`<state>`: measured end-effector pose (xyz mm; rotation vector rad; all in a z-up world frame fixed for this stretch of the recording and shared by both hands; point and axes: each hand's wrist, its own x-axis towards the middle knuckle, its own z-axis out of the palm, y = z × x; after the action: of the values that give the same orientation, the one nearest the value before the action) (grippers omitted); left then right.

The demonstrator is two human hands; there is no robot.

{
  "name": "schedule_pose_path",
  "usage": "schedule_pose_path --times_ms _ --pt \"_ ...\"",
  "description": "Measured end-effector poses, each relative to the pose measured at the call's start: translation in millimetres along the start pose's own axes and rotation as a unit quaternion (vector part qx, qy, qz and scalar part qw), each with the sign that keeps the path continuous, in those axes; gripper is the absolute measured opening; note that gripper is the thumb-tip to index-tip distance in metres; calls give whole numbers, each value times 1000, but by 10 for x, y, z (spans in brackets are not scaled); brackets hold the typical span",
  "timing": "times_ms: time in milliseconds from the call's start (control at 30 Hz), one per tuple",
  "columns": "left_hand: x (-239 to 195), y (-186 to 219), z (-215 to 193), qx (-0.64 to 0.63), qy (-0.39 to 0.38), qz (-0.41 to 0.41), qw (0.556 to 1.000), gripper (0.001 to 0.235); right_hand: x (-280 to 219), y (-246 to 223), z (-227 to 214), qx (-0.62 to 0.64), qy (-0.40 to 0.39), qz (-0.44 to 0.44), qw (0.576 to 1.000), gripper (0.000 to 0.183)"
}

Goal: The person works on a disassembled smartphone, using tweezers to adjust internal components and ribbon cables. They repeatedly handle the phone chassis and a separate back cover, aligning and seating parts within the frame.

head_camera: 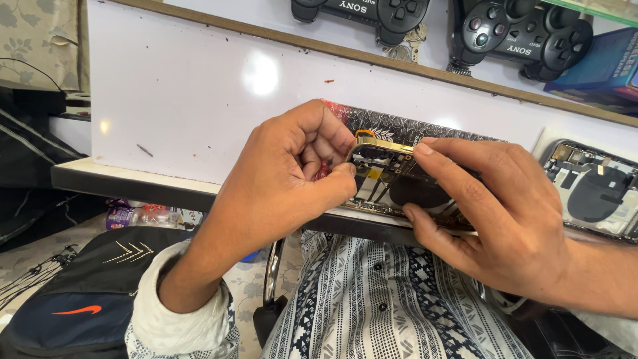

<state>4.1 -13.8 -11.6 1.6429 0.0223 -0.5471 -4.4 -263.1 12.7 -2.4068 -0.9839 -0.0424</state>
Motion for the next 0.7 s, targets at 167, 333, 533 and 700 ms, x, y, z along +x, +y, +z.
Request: schedule_pose_path --times_ms 167,333,533,700 --pt "10 -2 12 -29 2 -12 999 14 -5 -11 -6 -3 -1 13 1000 59" --pt "1 -8 20 -44 2 -27 999 16 -13 -15 -5 -12 -2 14 1000 59" --pt "3 5 41 -77 3 -54 996 16 -25 -21 8 -20 1 26 999 59" --pt "-10 -4 -18 -29 -4 -41 999 27 -32 29 15 -5 -6 35 999 60"
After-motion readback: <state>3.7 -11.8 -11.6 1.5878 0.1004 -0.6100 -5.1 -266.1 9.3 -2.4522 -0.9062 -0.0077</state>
